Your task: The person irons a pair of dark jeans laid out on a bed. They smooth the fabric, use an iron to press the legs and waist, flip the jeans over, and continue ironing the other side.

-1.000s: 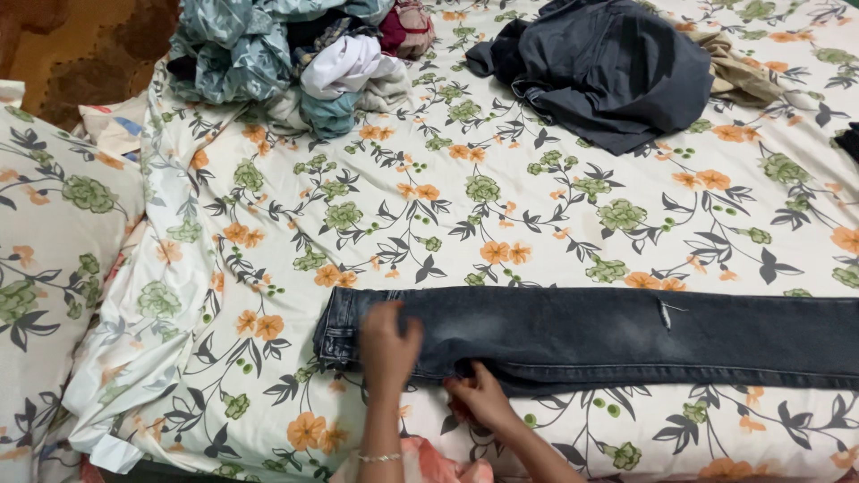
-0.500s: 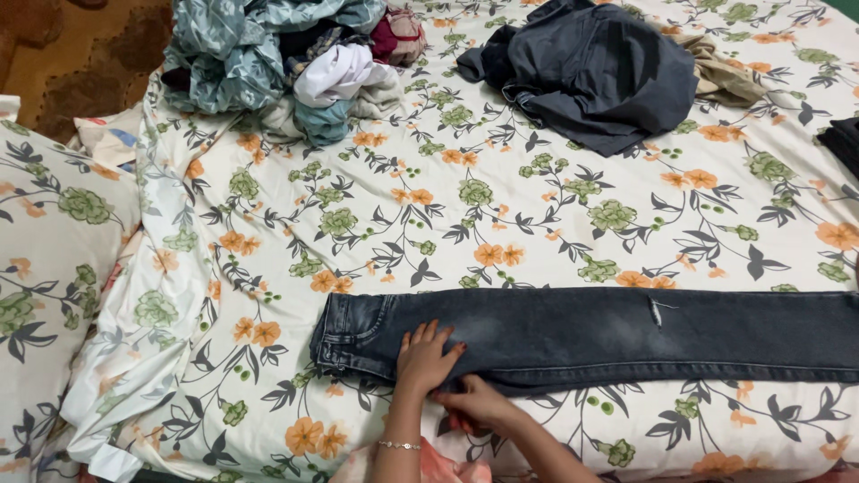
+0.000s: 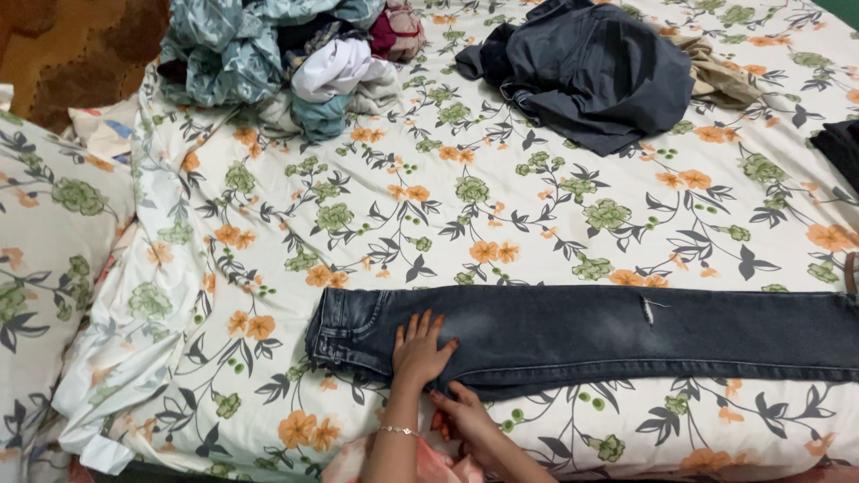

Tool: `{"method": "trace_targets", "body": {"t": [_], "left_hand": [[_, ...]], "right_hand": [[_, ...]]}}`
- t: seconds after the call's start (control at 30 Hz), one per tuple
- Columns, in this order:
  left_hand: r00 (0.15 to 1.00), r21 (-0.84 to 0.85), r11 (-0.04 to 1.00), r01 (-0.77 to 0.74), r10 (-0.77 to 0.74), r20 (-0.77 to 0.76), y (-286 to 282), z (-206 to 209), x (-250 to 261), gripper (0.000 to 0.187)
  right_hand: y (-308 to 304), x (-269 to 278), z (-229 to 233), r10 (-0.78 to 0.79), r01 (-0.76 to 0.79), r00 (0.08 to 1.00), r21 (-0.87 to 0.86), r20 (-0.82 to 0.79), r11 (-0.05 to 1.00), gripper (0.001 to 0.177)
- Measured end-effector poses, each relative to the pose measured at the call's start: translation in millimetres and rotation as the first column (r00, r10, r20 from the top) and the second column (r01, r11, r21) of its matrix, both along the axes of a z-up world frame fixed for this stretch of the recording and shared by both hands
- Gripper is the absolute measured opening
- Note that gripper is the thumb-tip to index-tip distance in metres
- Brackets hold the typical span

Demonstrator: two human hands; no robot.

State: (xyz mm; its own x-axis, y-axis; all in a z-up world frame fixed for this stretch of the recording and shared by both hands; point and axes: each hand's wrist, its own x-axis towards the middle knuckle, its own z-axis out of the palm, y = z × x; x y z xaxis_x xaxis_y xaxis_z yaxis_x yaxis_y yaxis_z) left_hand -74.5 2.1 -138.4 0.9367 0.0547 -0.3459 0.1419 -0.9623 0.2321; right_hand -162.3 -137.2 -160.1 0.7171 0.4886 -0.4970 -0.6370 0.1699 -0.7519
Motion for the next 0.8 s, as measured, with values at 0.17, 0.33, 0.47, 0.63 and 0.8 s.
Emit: {"method": "trace_targets", "body": {"t": [0.17,0.33,0.47,0.63,0.8], "left_hand": [[0.992,0.023,0.999,-0.035,0.032,0.119,2.2,-7.4,1.4,0.074],[0.96,0.042,0.995,-0.09,0.076,0.268,5.5,-12.6,4.6,0.07],[0.864,0.13,0.938,-0.32,0.233,0.446,33.3,3.9,4.0,0.063],[0.566,-0.134,0.706,-0.695,0.653,0.504,108.9,20.9,-16.8,0.075],[0.495,-0.257,0.568,-0.782,0.816,0.299,143.8,22.8,-32.1,0.076]], "right_hand": [[-3.9,-6.6,12.5,0.133,-0.118,0.988,-0.166,0.082,0.979,0.029],[-3.3,-2.7,20.1,0.081,-0.084,0.996,-0.167,-0.025,0.982,0.056],[-2.0,5.8,-5.5,0.079,-0.088,0.995,-0.159,-0.067,0.983,0.088],[-13.0,17.2,-9.6,0.174,-0.184,0.972,-0.046,-0.159,0.982,0.074],[-16.3,21.8,6.7,0.249,-0.244,0.949,0.053,-0.195,0.968,0.044]]}}
